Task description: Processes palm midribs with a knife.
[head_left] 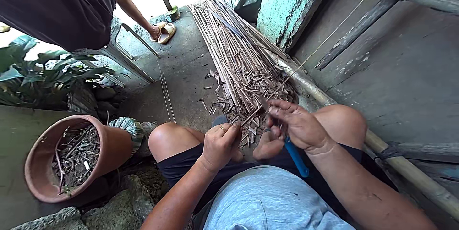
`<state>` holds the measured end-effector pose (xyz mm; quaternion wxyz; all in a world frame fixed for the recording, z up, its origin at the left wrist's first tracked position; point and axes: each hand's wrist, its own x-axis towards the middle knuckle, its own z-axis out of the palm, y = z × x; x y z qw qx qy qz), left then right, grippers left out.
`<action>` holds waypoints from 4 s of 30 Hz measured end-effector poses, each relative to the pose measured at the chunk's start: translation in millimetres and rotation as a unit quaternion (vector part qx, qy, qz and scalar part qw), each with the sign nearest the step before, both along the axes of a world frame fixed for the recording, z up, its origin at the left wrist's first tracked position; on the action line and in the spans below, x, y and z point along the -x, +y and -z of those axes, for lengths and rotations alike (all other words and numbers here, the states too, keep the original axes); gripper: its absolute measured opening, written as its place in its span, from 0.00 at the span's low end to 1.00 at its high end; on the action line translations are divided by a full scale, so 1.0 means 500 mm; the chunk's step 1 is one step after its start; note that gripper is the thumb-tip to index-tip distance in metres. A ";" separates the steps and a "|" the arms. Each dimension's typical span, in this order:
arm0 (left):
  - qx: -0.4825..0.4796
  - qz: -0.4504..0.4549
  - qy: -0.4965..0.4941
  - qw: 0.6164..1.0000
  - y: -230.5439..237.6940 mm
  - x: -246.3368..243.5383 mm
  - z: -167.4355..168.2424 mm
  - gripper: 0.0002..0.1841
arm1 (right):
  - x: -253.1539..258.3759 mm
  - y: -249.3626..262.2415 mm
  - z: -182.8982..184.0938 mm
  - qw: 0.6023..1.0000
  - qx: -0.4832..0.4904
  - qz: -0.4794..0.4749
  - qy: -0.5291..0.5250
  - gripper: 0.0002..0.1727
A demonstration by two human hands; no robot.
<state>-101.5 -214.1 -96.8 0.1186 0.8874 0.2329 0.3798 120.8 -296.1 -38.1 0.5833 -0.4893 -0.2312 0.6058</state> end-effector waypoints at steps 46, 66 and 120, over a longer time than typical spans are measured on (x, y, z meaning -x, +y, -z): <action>0.824 0.242 -0.212 0.466 -0.024 -0.003 -0.027 0.15 | -0.047 0.039 0.000 0.999 -0.010 0.030 -0.020 0.16; 0.547 0.120 -0.068 0.826 -0.038 -0.011 -0.023 0.17 | -0.017 0.040 0.022 0.998 0.002 0.049 0.025 0.12; 0.337 0.090 0.049 0.936 -0.009 0.044 0.008 0.14 | -0.031 0.019 0.022 0.999 -0.022 -0.016 -0.029 0.14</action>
